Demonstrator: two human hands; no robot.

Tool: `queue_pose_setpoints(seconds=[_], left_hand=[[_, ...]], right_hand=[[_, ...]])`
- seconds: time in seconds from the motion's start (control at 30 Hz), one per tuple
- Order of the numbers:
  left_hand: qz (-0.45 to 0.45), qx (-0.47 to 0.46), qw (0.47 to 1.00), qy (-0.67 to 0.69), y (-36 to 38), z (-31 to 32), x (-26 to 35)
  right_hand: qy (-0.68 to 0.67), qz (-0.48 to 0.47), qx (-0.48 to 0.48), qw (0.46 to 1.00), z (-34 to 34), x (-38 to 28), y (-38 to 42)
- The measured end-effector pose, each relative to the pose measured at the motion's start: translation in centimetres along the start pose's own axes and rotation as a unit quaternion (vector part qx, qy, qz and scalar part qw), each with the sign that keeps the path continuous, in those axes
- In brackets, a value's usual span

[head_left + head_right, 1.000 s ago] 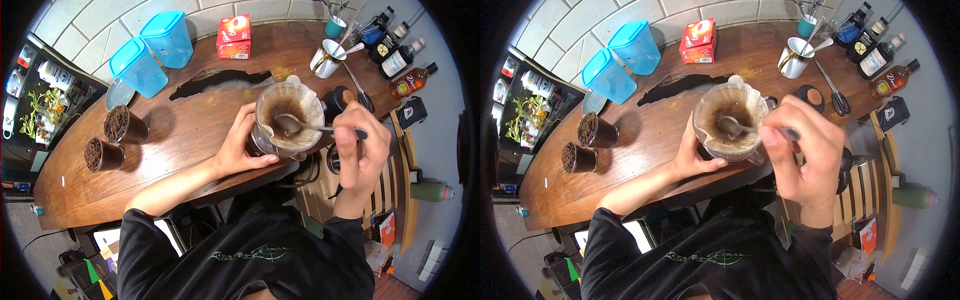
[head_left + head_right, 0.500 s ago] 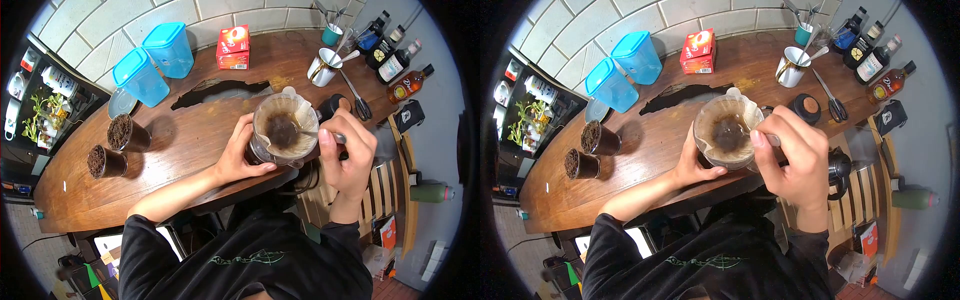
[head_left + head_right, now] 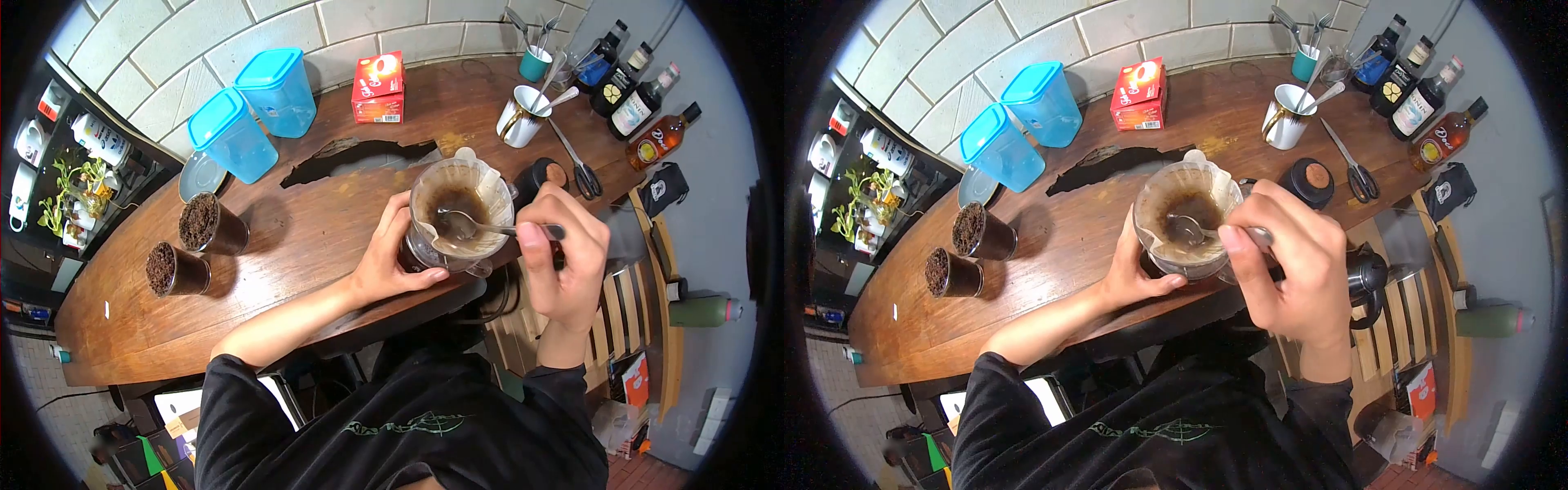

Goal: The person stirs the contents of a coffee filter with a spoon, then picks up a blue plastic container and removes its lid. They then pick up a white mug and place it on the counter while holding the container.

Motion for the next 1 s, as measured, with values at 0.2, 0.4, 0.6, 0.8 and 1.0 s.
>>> queue_pose_setpoints(seconds=[0.2, 0.4, 0.6, 0.8, 1.0], left_hand=[[0.009, 0.002, 1.0, -0.016, 0.0, -0.1, 0.2], [0.016, 0.011, 1.0, -0.006, 0.0, 0.0, 0.2], [0.029, 0.011, 0.999, -0.022, 0.0, 0.0, 0.2], [0.024, 0.018, 0.999, -0.011, 0.0, 0.0, 0.1], [0.023, 0.021, 1.0, -0.004, 0.0, 0.1, 0.0]], right_hand=[[0.073, 0.015, 0.025, 0.997, -0.2, 0.2, 0.0], [0.096, 0.01, 0.037, 0.995, -0.7, 0.3, 0.2], [0.072, 0.009, 0.013, 0.997, -0.3, 0.4, 0.5], [0.038, 0.028, -0.034, 0.998, 0.3, 0.5, 0.7], [0.049, 0.009, 0.021, 0.999, -0.5, 0.2, 0.8]])
Point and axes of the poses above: each hand's wrist, its own y-axis away from the middle knuckle, its own z-axis out of the palm, x = y × z, the point moved 6 cm from there along -y, towards the middle knuckle, and after that the axes turned 4 degrees about x, right-handed, at the moved point
